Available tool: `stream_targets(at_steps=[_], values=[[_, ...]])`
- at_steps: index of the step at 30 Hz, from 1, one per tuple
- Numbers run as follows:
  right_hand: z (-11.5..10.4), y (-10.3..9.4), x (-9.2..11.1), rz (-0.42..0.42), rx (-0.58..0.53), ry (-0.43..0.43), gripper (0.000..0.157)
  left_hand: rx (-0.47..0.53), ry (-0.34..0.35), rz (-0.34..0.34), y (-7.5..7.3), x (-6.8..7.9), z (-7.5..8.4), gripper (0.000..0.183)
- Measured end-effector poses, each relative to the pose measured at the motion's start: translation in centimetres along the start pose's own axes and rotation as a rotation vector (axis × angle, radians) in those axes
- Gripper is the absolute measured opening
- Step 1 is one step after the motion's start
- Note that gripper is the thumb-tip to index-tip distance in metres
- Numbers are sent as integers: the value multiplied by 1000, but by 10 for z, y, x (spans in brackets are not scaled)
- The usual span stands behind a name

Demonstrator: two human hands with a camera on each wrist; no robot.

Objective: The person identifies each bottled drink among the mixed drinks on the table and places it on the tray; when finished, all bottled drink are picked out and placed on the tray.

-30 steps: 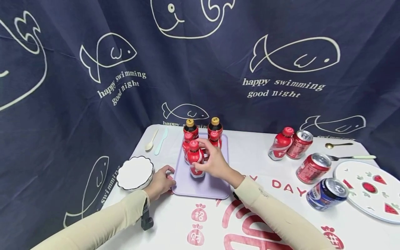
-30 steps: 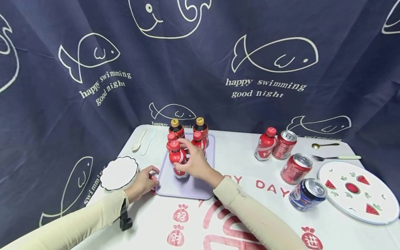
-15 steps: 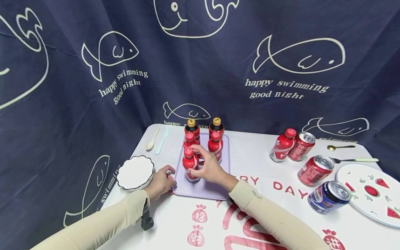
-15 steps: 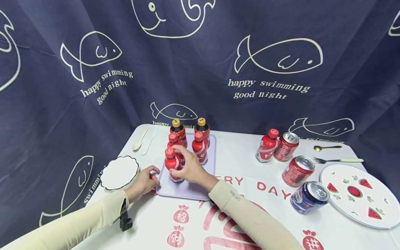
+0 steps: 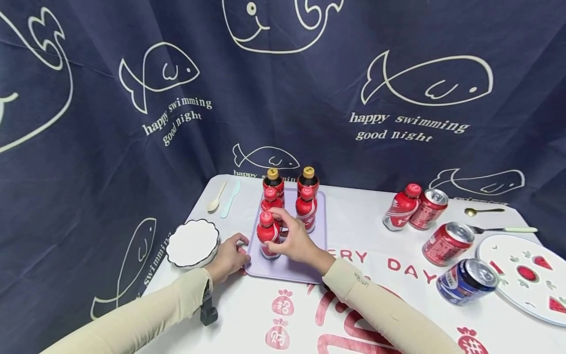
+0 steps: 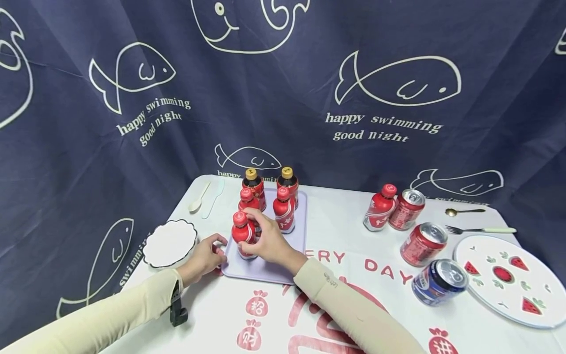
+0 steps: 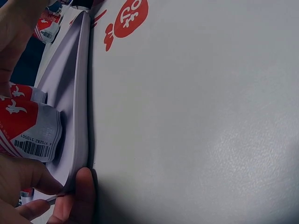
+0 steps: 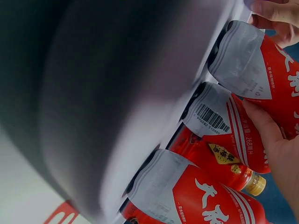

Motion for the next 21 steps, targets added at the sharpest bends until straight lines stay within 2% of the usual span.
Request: stream_targets(at_steps=[3, 7, 14, 17, 19, 21], values=[[-12, -3, -2, -7, 11, -9, 68, -2, 1, -3, 0, 0, 1, 42], [-14, -3, -3, -36, 3, 6, 69, -9, 2, -5, 0, 0, 1, 41], [-7, -5, 4, -74, -127, 121, 74, -14, -26, -6, 0, 2, 0, 42], [1, -12, 12, -49, -160, 166, 66, -10, -34, -6, 0, 3, 0, 42], [9, -22, 20, -13, -116, 193, 53, -11, -37, -8, 0, 3, 0, 42], [19, -35, 28, 20, -25, 215, 37, -10, -33, -5, 0, 3, 1, 42]])
Point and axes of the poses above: each hand's wrist, its own x-axis away from the middle knuckle, its own y-axis out of the palm, z = x × y, the point moved 10 cm from there along -x, towards the middle knuckle, and after that the axes turned 12 degrees about -y, right-handed, at the moved point
